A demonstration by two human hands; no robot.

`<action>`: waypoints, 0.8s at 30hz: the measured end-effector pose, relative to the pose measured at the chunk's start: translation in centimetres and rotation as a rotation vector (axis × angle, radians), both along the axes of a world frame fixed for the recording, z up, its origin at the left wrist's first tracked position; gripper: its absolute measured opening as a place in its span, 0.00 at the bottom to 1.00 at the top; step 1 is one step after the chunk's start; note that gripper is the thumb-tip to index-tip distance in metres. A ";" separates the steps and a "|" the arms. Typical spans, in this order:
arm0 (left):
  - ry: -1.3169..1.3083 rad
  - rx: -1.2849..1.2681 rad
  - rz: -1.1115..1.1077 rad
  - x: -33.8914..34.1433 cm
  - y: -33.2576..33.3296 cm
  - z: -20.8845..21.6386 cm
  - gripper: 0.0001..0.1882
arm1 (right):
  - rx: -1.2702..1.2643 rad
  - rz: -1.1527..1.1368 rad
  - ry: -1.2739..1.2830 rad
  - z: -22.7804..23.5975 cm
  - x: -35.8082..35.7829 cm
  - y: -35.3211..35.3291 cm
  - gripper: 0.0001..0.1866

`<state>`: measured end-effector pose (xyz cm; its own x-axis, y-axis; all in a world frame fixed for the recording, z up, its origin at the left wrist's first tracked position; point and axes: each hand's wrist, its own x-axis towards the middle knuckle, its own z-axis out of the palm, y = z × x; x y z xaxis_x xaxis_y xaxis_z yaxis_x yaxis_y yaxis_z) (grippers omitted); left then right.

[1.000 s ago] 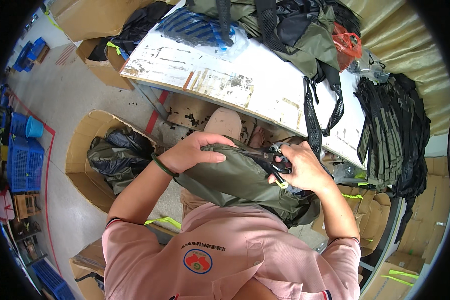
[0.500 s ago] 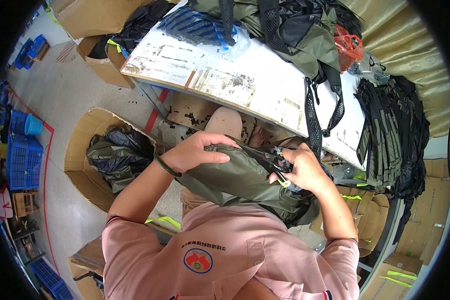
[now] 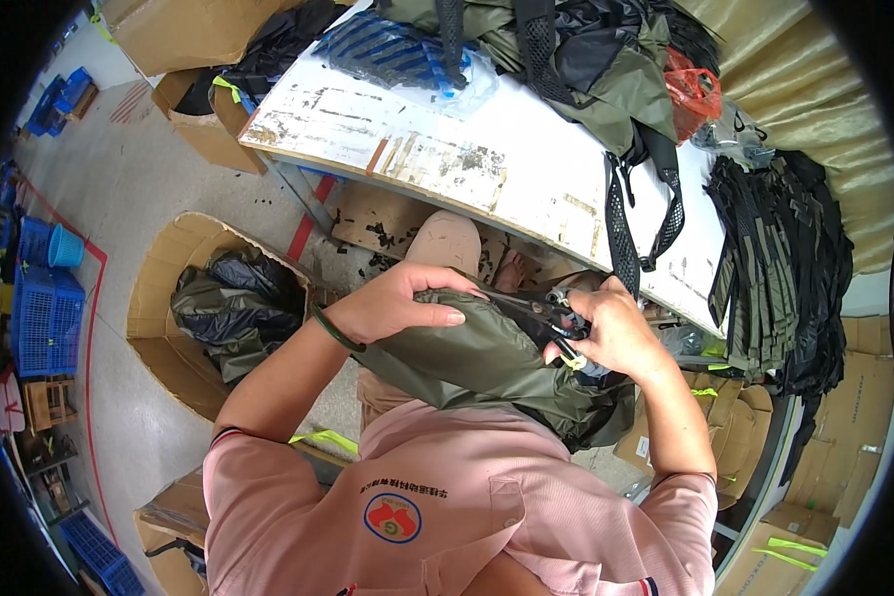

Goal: Use scissors to trim the excess material or edges from green fabric pieces in a workshop.

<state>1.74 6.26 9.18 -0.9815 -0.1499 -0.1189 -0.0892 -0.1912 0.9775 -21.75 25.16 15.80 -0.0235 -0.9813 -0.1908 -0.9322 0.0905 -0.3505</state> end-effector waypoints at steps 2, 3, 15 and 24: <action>-0.023 0.057 -0.014 -0.1 0.0 0.3 0.18 | -0.063 -0.018 -0.003 0.1 -0.2 0.0 0.23; -0.023 0.058 -0.014 -0.2 0.0 0.3 0.18 | -0.062 -0.018 -0.003 0.2 -0.3 -0.1 0.23; 0.052 -0.084 -0.028 -0.6 0.3 -0.2 0.18 | 0.008 0.038 -0.002 0.7 -0.2 -0.6 0.28; 0.179 -0.084 0.167 -1.3 2.6 1.4 0.14 | -0.096 -0.021 -0.823 -1.5 3.4 -5.3 0.12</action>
<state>0.42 8.84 10.56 -0.9467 -0.3133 0.0740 0.1125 -0.1065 0.9879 -18.39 19.88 14.30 0.0680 -0.9952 -0.0702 -0.3724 0.0399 -0.9272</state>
